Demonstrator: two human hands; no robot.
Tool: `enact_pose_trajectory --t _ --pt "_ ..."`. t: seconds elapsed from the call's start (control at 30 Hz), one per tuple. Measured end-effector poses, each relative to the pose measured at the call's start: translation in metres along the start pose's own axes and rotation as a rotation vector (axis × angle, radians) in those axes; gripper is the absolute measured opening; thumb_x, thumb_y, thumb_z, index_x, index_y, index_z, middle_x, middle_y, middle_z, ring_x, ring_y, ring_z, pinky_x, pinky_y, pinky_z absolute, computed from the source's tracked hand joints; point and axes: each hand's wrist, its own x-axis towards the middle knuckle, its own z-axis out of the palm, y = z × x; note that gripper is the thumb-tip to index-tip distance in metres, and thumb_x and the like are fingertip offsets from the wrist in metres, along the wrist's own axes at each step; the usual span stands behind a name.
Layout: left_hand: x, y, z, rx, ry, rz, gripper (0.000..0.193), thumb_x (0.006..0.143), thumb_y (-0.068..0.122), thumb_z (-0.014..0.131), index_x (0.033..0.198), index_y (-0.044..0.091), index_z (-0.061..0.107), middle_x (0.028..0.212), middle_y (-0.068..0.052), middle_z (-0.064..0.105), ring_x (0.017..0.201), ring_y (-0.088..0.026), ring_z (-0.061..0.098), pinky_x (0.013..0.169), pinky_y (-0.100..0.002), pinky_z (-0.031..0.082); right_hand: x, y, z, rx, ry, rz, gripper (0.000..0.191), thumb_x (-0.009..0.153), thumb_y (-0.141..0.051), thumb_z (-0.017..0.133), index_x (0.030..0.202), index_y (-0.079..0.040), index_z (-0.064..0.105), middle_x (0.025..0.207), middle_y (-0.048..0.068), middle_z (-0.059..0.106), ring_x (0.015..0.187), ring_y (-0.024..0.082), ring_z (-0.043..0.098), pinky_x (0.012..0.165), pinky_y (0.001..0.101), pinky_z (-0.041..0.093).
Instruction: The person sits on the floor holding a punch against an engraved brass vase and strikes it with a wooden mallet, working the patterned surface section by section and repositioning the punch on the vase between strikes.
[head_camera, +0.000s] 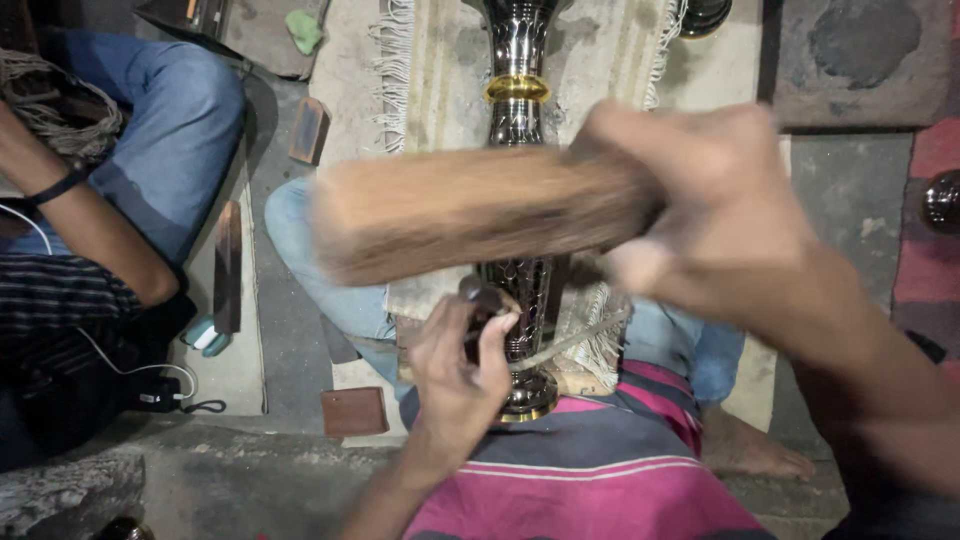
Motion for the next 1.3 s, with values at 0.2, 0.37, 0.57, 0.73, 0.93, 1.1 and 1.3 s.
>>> enact_pose_trajectory --t 0.2,0.37,0.57,0.73,0.93,1.1,1.3 --pt "-0.011 -0.003 0.006 0.043 0.132 0.098 0.018 0.093 0.005 0.072 0.108 -0.003 0.068 0.095 -0.016 0.076 0.085 -0.027 0.078 0.077 -0.036 0.06 0.021 -0.025 -0.004 -0.284 -0.169 -0.135 0.048 0.061 -0.03 0.076 0.104 -0.019 0.06 0.078 0.003 0.066 0.071 0.027 0.069 0.055 0.0432 0.052" --pt "-0.011 0.003 0.002 0.004 0.102 0.027 0.02 0.093 0.007 0.076 0.109 -0.004 0.068 0.094 -0.015 0.077 0.081 -0.021 0.079 0.072 -0.032 0.062 0.014 -0.029 0.001 -0.39 -0.147 -0.09 0.021 0.084 -0.023 0.07 0.101 -0.017 0.06 0.076 0.006 0.066 0.063 0.023 0.067 0.052 0.0388 0.052" --pt "0.021 0.01 -0.013 -0.066 -0.15 0.126 0.025 0.097 0.006 0.071 0.119 -0.003 0.065 0.105 -0.018 0.073 0.092 -0.03 0.075 0.08 -0.036 0.06 -0.035 0.01 0.007 -0.149 0.097 0.015 0.05 0.06 -0.016 0.072 0.109 -0.009 0.063 0.086 0.012 0.068 0.079 0.033 0.068 0.068 0.0458 0.049" --pt "0.064 0.021 -0.032 0.012 -0.559 0.378 0.032 0.096 0.005 0.067 0.126 -0.001 0.06 0.11 -0.018 0.07 0.095 -0.037 0.065 0.082 -0.046 0.052 -0.072 0.03 0.041 0.248 0.242 0.287 0.029 0.076 -0.011 0.073 0.102 -0.002 0.066 0.081 0.012 0.068 0.069 0.022 0.07 0.063 0.0331 0.05" --pt "0.087 0.031 -0.033 0.022 -0.771 0.356 0.035 0.092 0.005 0.065 0.126 0.004 0.062 0.096 -0.016 0.067 0.095 -0.037 0.064 0.08 -0.047 0.05 -0.12 0.038 0.078 0.387 0.425 0.544 0.03 0.078 -0.005 0.083 0.103 0.0 0.066 0.089 0.009 0.069 0.081 0.014 0.066 0.073 0.0317 0.053" --pt "0.088 0.033 -0.031 0.076 -0.801 0.347 0.038 0.093 0.006 0.065 0.131 0.007 0.061 0.09 -0.016 0.065 0.089 -0.036 0.064 0.076 -0.048 0.049 -0.156 0.04 0.108 0.826 0.53 0.592 0.022 0.086 0.0 0.085 0.098 0.003 0.067 0.092 0.006 0.07 0.082 0.008 0.066 0.076 0.0246 0.055" --pt "0.093 0.033 -0.028 0.093 -0.886 0.39 0.056 0.077 -0.003 0.062 0.132 0.01 0.062 0.088 -0.006 0.072 0.087 -0.033 0.061 0.074 -0.045 0.05 -0.168 0.034 0.125 0.89 0.559 0.603 0.025 0.078 0.001 0.08 0.096 0.001 0.063 0.091 0.004 0.067 0.082 0.009 0.064 0.08 0.0258 0.054"
